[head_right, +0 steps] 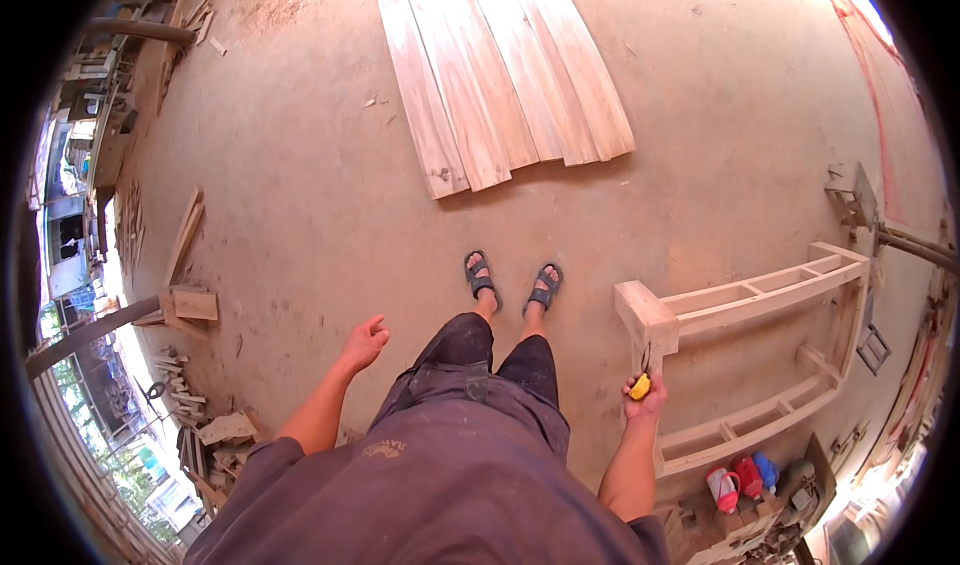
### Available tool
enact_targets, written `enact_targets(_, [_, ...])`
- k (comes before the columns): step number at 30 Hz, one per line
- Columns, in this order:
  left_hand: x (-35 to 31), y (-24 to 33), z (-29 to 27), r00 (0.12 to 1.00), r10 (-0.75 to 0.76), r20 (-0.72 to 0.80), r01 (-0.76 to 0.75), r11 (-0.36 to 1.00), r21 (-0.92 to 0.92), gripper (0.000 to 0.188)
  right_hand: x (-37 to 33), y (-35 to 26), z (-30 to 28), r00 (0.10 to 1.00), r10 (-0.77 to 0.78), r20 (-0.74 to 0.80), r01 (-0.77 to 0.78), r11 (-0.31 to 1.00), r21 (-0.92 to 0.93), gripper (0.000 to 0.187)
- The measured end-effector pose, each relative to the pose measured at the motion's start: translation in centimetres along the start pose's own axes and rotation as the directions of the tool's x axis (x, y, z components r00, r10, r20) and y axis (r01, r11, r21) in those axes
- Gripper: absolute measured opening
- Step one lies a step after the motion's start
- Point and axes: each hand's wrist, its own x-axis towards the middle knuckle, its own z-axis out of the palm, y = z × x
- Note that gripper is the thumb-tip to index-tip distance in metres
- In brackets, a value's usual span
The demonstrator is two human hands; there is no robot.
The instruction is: The person walks through a workshop, picks up several wooden planks from the floor, and arranges them side by side. They then use a tape measure to measure the width of the arranged planks.
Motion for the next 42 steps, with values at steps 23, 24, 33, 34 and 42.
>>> enact_targets(23, [4.1, -0.5, 11.9, 0.961, -0.162, 0.225, 0.168, 0.986, -0.007, 0.046, 22.5, -4.2, -2.1, 0.587, -0.701, -0.405, 0.206, 0.613, -0.762, 0.104])
enact_targets(24, [4.1, -0.8, 12.7, 0.947, -0.167, 0.275, 0.169, 0.985, 0.015, 0.046, 23.8, -4.1, -3.8, 0.56, -0.706, -0.434, 0.232, 0.636, -0.736, 0.102])
enact_targets(33, [6.3, 0.8, 14.1, 0.975, -0.151, 0.163, 0.17, 0.979, -0.108, 0.047, 23.7, -1.1, -0.3, 0.283, -0.958, -0.037, -0.087, 0.013, -0.996, 0.078])
enact_targets(34, [6.3, 1.4, 13.6, 0.995, -0.07, 0.069, 0.071, 0.997, -0.017, 0.047, 23.0, -0.7, 2.3, 0.238, -0.97, 0.057, -0.083, -0.079, -0.993, 0.075])
enact_targets(42, [13.0, -1.8, 11.7, 0.981, 0.178, -0.084, -0.157, 0.966, 0.205, 0.056, 33.6, 17.1, 17.8, 0.987, -0.094, 0.13, 0.14, 0.9, -0.413, 0.033])
